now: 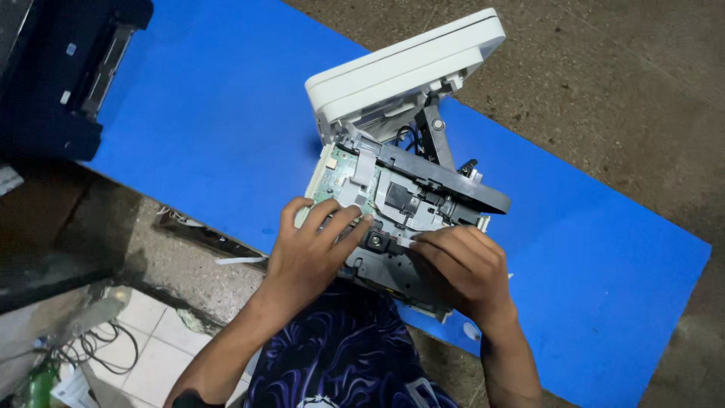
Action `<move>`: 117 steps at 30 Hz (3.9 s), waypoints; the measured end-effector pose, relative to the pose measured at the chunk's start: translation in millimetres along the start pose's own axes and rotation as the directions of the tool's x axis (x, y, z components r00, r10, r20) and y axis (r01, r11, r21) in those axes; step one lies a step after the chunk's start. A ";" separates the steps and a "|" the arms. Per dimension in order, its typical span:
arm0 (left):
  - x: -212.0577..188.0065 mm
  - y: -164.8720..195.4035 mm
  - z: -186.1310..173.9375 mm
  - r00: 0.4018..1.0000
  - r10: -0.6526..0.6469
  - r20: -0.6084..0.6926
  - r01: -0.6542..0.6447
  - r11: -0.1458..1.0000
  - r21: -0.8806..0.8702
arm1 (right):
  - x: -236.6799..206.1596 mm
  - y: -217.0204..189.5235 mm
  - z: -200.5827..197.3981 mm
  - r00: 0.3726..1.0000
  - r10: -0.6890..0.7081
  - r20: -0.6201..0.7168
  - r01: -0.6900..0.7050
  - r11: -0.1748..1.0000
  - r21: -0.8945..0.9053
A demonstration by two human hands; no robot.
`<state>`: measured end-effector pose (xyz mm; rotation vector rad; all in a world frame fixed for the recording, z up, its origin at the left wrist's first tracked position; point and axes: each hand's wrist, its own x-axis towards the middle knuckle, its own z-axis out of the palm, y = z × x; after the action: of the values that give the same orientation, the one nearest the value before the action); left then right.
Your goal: The person sits on the floor and works on a disassembled white electronic device, likely a printer. They peel and fold a white strip of material, then insert it into the device's internal mechanism. They also use a small metal tool to adjust components inside the device.
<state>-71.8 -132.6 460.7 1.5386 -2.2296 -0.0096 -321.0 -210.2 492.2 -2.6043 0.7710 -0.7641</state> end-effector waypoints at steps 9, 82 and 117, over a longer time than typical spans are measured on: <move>1.7 -9.0 -2.7 0.997 -0.027 -0.067 0.026 1.000 -0.014 | 14.9 6.7 17.7 0.990 -0.102 -0.102 0.107 0.993 0.044; 51.3 -35.7 -10.3 0.994 0.111 -0.019 -0.102 0.815 -0.570 | 6.1 -22.0 47.8 0.419 0.905 -0.076 -0.744 0.390 0.542; 58.4 -42.4 -6.7 0.998 -0.065 -0.013 0.038 0.721 -0.692 | -10.4 -9.7 77.9 0.527 0.839 -0.135 -0.428 0.400 0.810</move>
<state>-48.8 -199.5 476.4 1.1447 -1.8171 -0.7483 -279.8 -184.9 429.4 -1.1585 1.2643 -1.2066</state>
